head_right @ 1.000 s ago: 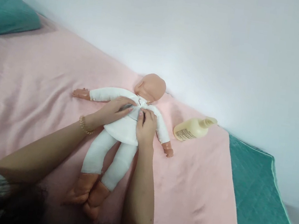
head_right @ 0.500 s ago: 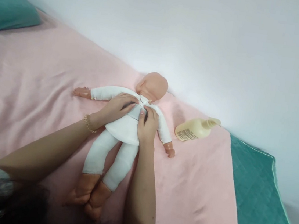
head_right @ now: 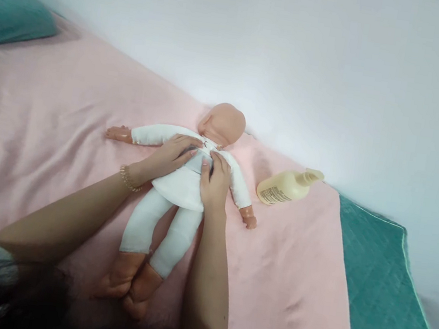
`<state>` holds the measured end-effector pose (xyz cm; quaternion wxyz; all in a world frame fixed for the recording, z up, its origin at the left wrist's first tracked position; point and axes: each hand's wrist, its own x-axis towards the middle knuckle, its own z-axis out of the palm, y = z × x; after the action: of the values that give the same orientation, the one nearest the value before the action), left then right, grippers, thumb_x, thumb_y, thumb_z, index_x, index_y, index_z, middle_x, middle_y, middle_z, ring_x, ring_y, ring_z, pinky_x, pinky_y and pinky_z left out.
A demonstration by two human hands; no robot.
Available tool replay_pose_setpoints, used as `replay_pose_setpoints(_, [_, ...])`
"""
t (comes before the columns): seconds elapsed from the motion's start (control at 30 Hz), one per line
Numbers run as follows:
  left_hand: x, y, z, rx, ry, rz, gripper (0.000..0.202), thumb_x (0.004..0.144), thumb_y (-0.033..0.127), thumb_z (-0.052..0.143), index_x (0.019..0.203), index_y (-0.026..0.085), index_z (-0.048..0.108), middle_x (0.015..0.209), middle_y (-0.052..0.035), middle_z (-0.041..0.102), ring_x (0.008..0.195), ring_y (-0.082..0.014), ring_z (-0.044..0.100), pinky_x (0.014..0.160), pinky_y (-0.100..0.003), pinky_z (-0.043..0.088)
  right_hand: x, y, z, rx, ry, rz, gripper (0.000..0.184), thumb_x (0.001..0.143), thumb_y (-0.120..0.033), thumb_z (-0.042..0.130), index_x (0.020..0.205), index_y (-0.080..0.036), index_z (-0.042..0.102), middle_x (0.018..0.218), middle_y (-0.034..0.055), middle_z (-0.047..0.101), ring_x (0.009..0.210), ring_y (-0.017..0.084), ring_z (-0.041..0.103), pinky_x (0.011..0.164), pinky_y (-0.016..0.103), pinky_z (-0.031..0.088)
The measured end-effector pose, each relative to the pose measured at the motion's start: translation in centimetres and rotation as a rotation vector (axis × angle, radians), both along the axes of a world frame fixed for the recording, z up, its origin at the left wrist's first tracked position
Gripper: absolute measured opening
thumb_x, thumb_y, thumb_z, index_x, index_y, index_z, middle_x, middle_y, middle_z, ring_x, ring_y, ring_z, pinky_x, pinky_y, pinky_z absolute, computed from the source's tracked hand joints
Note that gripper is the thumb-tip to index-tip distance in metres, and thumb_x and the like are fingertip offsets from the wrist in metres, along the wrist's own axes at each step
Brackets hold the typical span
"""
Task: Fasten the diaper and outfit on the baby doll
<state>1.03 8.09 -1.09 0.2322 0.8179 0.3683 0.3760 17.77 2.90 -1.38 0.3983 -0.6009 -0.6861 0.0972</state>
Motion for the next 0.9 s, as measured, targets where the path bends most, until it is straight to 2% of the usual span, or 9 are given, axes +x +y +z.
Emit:
replay_pose_setpoints(0.23, [0.0, 0.2, -0.1, -0.008, 0.016, 0.000, 0.029, 0.100, 0.029, 0.038, 0.114, 0.018, 0.060, 0.120, -0.0079, 0.067, 0.118, -0.0229, 0.056, 0.108, -0.041, 0.039, 0.1, 0.1, -0.1, -0.009, -0.014, 0.004, 0.041, 0.100, -0.042, 0.037, 0.122, -0.018, 0.061, 0.128, 0.0118, 0.065, 0.125, 0.025, 0.054, 0.111, 0.046, 0.038])
replay_pose_setpoints(0.53, [0.1, 0.0, 0.2, -0.010, 0.029, 0.017, 0.032, 0.101, 0.026, 0.037, 0.122, 0.013, 0.058, 0.130, -0.0094, 0.063, 0.123, -0.0236, 0.052, 0.111, -0.040, 0.036, 0.2, 0.1, -0.1, -0.040, -0.067, 0.004, 0.047, 0.101, -0.044, 0.034, 0.133, -0.017, 0.056, 0.141, 0.0110, 0.057, 0.134, 0.024, 0.046, 0.116, 0.047, 0.032])
replay_pose_setpoints(0.7, [0.1, -0.1, 0.0, -0.026, 0.020, 0.017, 0.031, 0.100, 0.026, 0.038, 0.121, 0.016, 0.059, 0.130, -0.0079, 0.063, 0.124, -0.0235, 0.052, 0.110, -0.041, 0.037, 0.1, 0.0, 0.0, -0.059, -0.054, 0.012, 0.049, 0.101, -0.043, 0.034, 0.134, -0.014, 0.055, 0.142, 0.0127, 0.056, 0.135, 0.024, 0.045, 0.117, 0.046, 0.031])
replay_pose_setpoints(0.8, [0.1, -0.4, 0.1, -0.003, -0.067, 0.045, 0.030, 0.099, 0.026, 0.042, 0.121, 0.015, 0.058, 0.127, -0.0089, 0.065, 0.121, -0.0230, 0.054, 0.108, -0.040, 0.039, 0.1, -0.6, 0.9, -0.055, -0.032, 0.018, 0.050, 0.100, -0.044, 0.036, 0.137, -0.014, 0.053, 0.146, 0.0125, 0.051, 0.139, 0.024, 0.041, 0.118, 0.046, 0.029])
replay_pose_setpoints(0.9, [-0.5, -1.0, 1.3, 0.050, -0.158, 0.071, 0.027, 0.099, 0.027, 0.043, 0.115, 0.015, 0.061, 0.122, -0.0093, 0.067, 0.118, -0.0227, 0.056, 0.106, -0.038, 0.039, 0.5, -2.1, 3.0, -0.042, -0.004, -0.011, 0.047, 0.098, -0.044, 0.044, 0.135, -0.018, 0.055, 0.147, 0.0119, 0.049, 0.137, 0.026, 0.043, 0.115, 0.046, 0.034])
